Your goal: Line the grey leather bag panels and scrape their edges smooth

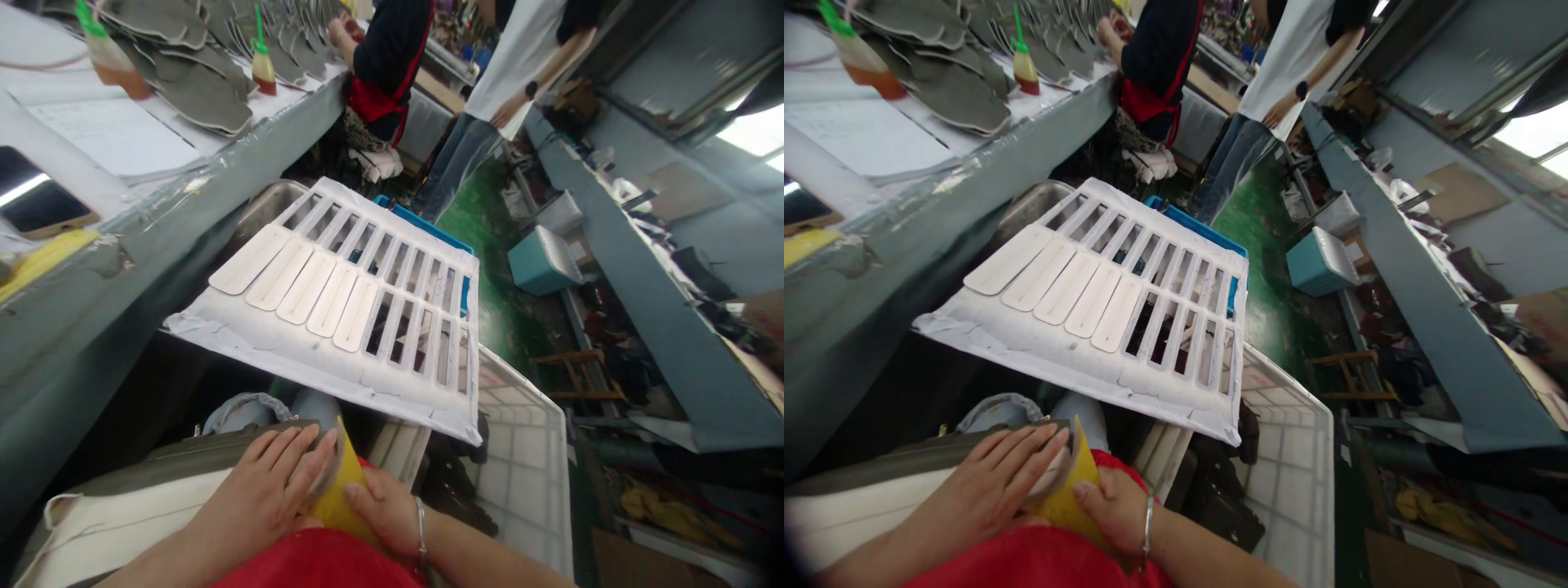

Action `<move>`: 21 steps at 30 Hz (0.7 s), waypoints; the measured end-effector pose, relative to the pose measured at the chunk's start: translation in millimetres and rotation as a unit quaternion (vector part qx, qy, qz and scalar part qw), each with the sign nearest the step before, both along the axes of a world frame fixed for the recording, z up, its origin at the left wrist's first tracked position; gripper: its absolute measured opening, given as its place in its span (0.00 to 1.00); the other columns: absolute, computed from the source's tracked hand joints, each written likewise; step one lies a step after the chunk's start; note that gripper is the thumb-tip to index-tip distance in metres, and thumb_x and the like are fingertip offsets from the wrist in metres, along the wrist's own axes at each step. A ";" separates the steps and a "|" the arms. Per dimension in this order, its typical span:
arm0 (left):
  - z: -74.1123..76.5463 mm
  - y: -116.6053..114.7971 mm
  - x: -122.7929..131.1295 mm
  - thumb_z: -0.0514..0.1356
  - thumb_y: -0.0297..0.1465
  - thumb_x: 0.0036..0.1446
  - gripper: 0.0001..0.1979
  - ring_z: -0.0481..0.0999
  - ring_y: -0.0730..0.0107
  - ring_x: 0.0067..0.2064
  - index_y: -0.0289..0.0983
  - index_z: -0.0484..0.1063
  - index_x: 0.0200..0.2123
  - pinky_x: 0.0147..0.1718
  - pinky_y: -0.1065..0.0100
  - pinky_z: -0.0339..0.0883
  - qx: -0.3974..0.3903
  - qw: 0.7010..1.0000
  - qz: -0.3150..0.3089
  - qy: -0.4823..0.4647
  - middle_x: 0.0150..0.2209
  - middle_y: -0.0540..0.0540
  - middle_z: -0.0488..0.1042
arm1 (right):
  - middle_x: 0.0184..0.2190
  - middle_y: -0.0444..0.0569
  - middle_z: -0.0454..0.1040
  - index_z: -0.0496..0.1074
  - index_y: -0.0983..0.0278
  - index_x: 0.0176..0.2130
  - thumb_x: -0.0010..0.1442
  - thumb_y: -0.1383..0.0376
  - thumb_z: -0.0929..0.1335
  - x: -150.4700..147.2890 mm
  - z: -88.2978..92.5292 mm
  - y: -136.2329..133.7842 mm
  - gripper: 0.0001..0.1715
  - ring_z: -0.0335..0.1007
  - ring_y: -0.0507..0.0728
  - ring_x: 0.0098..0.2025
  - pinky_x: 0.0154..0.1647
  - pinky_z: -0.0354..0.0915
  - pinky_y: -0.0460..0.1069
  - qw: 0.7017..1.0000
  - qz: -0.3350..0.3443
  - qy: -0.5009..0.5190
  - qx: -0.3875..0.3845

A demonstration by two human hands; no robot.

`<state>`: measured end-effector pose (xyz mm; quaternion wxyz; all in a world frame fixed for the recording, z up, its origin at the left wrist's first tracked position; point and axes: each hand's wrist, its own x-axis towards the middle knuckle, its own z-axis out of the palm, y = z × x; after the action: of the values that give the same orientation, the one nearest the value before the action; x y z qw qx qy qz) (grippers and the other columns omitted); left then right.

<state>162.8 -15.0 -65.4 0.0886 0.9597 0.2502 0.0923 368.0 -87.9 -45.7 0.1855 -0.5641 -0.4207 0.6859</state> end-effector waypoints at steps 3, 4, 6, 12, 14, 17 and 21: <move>1.4 -0.3 -0.4 0.48 0.54 0.53 0.39 0.63 0.54 0.54 0.37 0.47 0.62 0.51 0.56 0.50 -0.015 1.000 -0.009 0.015 0.56 0.39 0.64 | 0.32 0.52 0.71 0.69 0.69 0.40 0.56 0.44 0.58 -17.0 -1.4 -4.6 0.32 0.65 0.55 0.31 0.31 0.62 0.48 0.996 -0.059 -0.029 0.057; 2.1 -0.4 -0.5 0.48 0.54 0.53 0.40 0.63 0.54 0.54 0.38 0.47 0.62 0.51 0.57 0.50 -0.022 1.000 -0.009 0.018 0.57 0.40 0.64 | 0.32 0.53 0.71 0.68 0.69 0.38 0.56 0.44 0.57 -22.2 -2.6 -7.0 0.32 0.65 0.56 0.31 0.31 0.63 0.48 0.992 -0.079 -0.054 0.078; 4.1 -1.1 -0.8 0.48 0.55 0.52 0.40 0.64 0.55 0.54 0.37 0.48 0.62 0.51 0.57 0.52 -0.033 0.999 -0.007 0.021 0.57 0.39 0.63 | 0.30 0.53 0.71 0.67 0.68 0.36 0.56 0.43 0.57 -30.7 -4.9 -12.4 0.31 0.66 0.56 0.30 0.30 0.63 0.49 0.984 -0.122 -0.090 0.097; 13.3 -9.2 2.1 0.52 0.55 0.49 0.43 0.65 0.52 0.54 0.30 0.55 0.59 0.51 0.57 0.56 -0.052 0.997 0.019 0.061 0.57 0.35 0.63 | 0.13 0.43 0.65 0.60 0.64 0.33 0.49 0.38 0.60 -29.0 0.7 -31.5 0.32 0.60 0.52 0.12 0.10 0.56 0.44 0.979 -0.190 0.055 -0.056; 19.5 -12.1 4.7 0.55 0.52 0.50 0.41 0.63 0.51 0.56 0.29 0.55 0.59 0.53 0.55 0.54 -0.069 0.993 0.035 0.087 0.58 0.34 0.61 | 0.14 0.42 0.67 0.58 0.64 0.34 0.50 0.39 0.60 -20.7 5.2 -41.1 0.31 0.61 0.52 0.11 0.09 0.56 0.43 0.964 -0.259 0.057 -0.027; 33.6 -13.9 8.1 0.57 0.47 0.50 0.39 0.59 0.50 0.59 0.29 0.55 0.59 0.56 0.50 0.50 -0.109 0.985 0.053 0.126 0.60 0.35 0.57 | 0.14 0.41 0.67 0.58 0.64 0.33 0.52 0.40 0.61 -11.8 9.2 -56.6 0.29 0.60 0.50 0.11 0.08 0.56 0.42 0.940 -0.339 0.043 0.008; 46.2 -12.3 6.9 0.59 0.44 0.47 0.40 0.57 0.53 0.60 0.30 0.53 0.60 0.57 0.52 0.50 -0.156 0.975 0.047 0.153 0.61 0.36 0.55 | 0.15 0.42 0.67 0.59 0.65 0.34 0.53 0.42 0.61 -17.2 5.0 -69.1 0.28 0.60 0.50 0.10 0.08 0.54 0.42 0.959 -0.276 0.071 -0.004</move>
<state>169.7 -27.4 -19.2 0.1931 0.9240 0.3170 -0.0915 350.9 -157.0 -40.7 0.3948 -0.6084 -0.2319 0.6482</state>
